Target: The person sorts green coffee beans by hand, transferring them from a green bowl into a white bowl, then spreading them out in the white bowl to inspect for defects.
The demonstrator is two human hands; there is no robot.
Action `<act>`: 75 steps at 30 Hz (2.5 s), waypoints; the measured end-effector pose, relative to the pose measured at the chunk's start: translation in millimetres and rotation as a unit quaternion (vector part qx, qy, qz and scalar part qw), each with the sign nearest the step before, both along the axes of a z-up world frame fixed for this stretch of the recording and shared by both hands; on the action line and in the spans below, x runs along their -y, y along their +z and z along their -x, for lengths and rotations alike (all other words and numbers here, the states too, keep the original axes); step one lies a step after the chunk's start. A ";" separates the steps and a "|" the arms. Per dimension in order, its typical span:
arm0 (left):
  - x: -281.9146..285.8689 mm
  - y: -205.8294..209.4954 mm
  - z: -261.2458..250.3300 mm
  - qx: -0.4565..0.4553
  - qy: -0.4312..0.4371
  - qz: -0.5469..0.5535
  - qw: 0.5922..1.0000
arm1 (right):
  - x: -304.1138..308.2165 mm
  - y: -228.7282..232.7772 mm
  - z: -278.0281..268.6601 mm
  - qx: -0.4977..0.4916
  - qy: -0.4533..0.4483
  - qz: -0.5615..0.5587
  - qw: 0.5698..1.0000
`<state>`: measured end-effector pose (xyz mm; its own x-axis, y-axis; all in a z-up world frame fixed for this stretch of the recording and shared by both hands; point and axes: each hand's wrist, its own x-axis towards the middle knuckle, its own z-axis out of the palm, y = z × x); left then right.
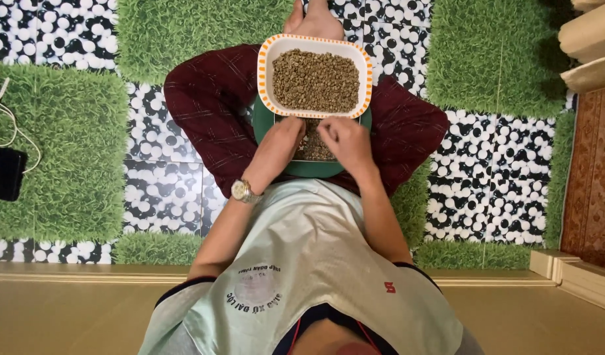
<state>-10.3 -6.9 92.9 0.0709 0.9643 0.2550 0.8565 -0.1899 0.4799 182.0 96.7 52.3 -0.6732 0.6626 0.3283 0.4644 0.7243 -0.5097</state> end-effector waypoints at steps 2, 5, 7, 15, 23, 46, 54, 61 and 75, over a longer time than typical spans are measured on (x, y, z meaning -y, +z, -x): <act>-18.3 7.8 8.5 0.021 -0.003 -0.023 1.000 | -18.7 3.6 5.9 -0.033 -0.016 -0.028 0.999; -37.8 25.7 15.3 0.040 0.009 -0.059 0.997 | -32.7 18.1 10.6 -0.051 -0.057 -0.053 0.996; -45.3 36.6 18.8 0.016 0.047 -0.080 0.996 | -35.1 36.0 10.8 -0.051 -0.062 -0.052 0.995; -3.8 -21.1 2.4 -0.004 0.019 -0.003 1.000 | 15.6 33.2 -11.8 0.138 0.015 0.067 0.988; -14.4 -62.2 -16.0 -0.110 0.021 0.045 0.993 | 17.9 14.1 4.1 0.191 0.020 0.077 0.978; -9.8 -97.6 -24.3 -0.133 0.048 0.081 0.987 | 34.3 27.3 -6.9 0.227 0.008 0.188 0.956; -49.9 -170.1 -23.0 -0.203 0.077 0.120 0.969 | 5.4 -14.0 6.4 0.259 0.031 0.126 0.957; -49.6 -165.9 -19.9 -0.165 0.043 0.130 0.977 | -0.3 -38.4 1.0 0.261 0.057 0.099 0.958; -0.4 -28.1 -15.5 -0.012 -0.058 0.144 0.988 | 24.1 16.1 -14.9 0.182 0.113 0.189 0.958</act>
<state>5.2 -6.5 64.9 0.1882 0.9816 -0.0310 0.8482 -0.1466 0.5090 196.9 72.6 68.4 -0.8376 0.5124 -0.1897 0.5145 0.6230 -0.5892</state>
